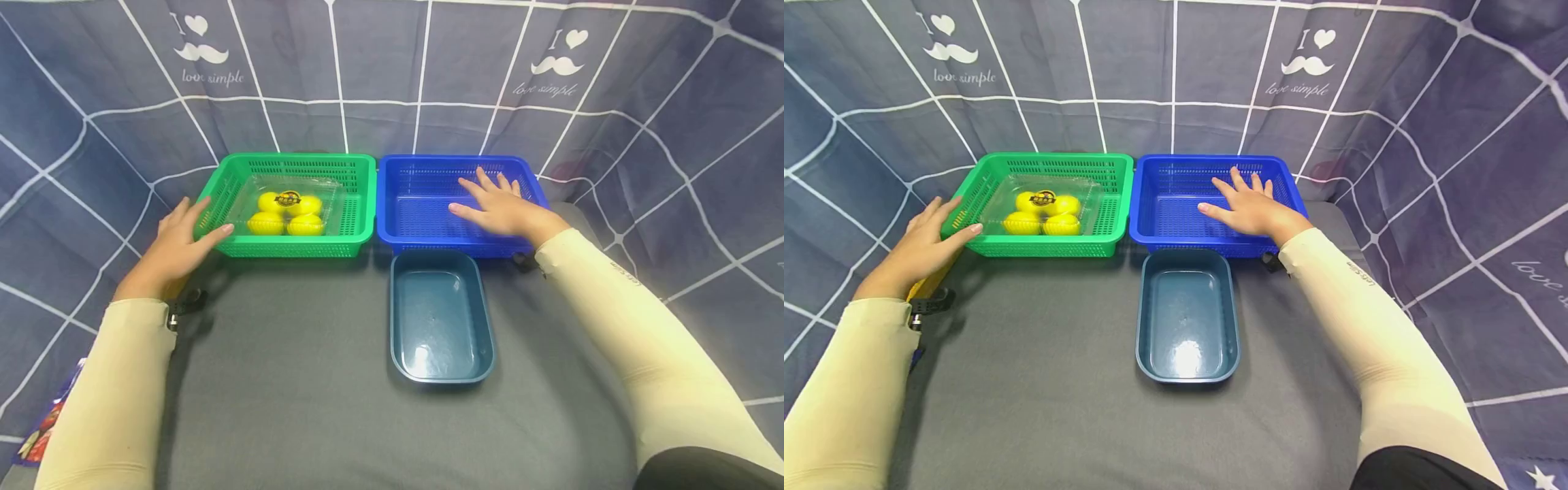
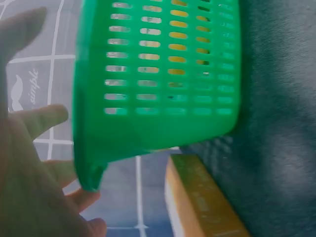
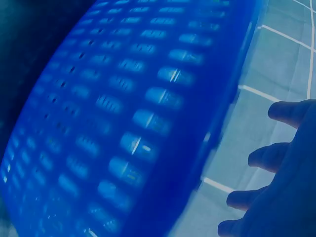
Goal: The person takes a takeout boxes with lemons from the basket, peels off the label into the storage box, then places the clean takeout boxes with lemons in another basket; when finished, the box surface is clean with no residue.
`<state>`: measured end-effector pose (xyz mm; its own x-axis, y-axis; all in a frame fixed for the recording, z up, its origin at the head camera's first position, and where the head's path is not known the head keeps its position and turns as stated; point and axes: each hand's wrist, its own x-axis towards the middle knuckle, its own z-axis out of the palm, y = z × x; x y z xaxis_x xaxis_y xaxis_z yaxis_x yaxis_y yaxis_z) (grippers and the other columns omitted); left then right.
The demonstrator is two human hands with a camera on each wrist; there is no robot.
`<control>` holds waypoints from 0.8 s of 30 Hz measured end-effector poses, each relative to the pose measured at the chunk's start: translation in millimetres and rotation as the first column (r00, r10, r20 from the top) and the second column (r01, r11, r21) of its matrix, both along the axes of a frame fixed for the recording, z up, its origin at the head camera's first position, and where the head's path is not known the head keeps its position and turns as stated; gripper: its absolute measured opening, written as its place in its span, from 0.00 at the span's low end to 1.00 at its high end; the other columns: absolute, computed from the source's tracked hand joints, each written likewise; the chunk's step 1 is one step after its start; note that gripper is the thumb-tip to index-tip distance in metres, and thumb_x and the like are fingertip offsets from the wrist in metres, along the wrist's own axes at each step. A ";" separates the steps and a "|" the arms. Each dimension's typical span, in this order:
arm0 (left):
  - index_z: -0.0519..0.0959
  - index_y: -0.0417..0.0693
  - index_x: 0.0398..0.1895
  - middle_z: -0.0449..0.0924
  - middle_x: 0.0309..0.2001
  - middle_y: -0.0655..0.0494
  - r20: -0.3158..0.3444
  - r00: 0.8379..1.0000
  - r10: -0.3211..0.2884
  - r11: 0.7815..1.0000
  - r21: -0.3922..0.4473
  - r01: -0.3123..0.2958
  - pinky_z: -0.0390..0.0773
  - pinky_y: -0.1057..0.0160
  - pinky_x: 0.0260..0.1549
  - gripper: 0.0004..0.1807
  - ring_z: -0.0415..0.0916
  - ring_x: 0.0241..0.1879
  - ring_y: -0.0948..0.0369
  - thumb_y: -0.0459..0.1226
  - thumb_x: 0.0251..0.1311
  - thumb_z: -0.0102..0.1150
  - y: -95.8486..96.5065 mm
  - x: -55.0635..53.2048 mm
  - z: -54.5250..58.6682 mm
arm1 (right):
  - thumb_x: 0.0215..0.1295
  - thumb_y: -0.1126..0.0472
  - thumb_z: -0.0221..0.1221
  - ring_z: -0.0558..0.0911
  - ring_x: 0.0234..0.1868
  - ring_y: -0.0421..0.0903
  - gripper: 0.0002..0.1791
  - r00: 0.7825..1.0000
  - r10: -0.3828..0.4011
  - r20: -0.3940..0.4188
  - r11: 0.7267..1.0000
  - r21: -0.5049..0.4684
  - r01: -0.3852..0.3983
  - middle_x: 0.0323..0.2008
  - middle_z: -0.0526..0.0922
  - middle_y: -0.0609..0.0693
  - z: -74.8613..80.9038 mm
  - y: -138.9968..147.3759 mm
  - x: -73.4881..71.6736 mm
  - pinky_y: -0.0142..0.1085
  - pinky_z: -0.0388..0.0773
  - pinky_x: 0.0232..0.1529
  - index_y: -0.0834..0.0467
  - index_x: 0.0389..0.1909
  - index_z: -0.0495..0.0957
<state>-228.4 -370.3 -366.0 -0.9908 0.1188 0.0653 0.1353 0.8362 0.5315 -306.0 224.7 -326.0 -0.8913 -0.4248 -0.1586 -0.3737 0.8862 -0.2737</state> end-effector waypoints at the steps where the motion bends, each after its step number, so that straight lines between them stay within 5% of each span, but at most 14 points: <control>1: 0.42 0.48 0.87 0.24 0.82 0.33 0.002 1.000 0.016 1.000 0.014 -0.016 0.31 0.20 0.66 0.49 0.25 0.77 0.27 0.60 0.77 0.50 -0.8 0.9 -2.5 | 0.74 0.22 0.36 0.31 0.77 0.77 0.52 1.000 0.000 0.003 1.000 -0.003 0.000 0.83 0.30 0.62 -0.1 -1.9 -0.5 0.72 0.22 0.70 0.49 0.87 0.42; 5: 0.40 0.52 0.88 0.23 0.82 0.34 0.010 0.997 0.073 0.995 0.071 -0.073 0.36 0.16 0.63 0.50 0.25 0.77 0.26 0.61 0.76 0.52 -3.7 4.7 -11.2 | 0.74 0.21 0.36 0.31 0.77 0.77 0.52 1.000 0.013 0.009 1.000 -0.001 -0.013 0.83 0.30 0.62 -2.5 -10.3 -3.8 0.72 0.22 0.70 0.49 0.87 0.42; 14: 0.40 0.49 0.87 0.30 0.83 0.36 0.005 0.987 0.162 0.967 0.198 -0.160 0.34 0.26 0.70 0.52 0.31 0.79 0.33 0.61 0.75 0.53 -3.2 6.2 -26.5 | 0.73 0.20 0.35 0.31 0.78 0.76 0.52 0.999 0.038 0.039 0.999 -0.014 -0.038 0.84 0.31 0.61 -6.7 -30.8 -12.1 0.70 0.22 0.71 0.47 0.87 0.40; 19: 0.41 0.44 0.87 0.43 0.82 0.32 -0.012 0.974 0.225 0.930 0.302 -0.211 0.44 0.33 0.74 0.52 0.45 0.77 0.33 0.59 0.75 0.54 3.4 3.9 -31.4 | 0.72 0.19 0.34 0.31 0.78 0.75 0.53 0.998 0.053 0.042 0.998 -0.023 -0.052 0.84 0.31 0.61 -9.1 -43.8 -16.6 0.69 0.23 0.72 0.45 0.87 0.40; 24: 0.40 0.49 0.87 0.47 0.81 0.34 0.019 0.953 0.303 0.867 0.410 -0.284 0.49 0.40 0.75 0.53 0.52 0.75 0.36 0.60 0.73 0.57 7.9 2.9 -39.4 | 0.71 0.19 0.33 0.31 0.79 0.74 0.53 0.996 0.069 0.050 0.997 -0.034 -0.068 0.84 0.32 0.60 -10.8 -57.7 -18.7 0.68 0.24 0.73 0.44 0.87 0.40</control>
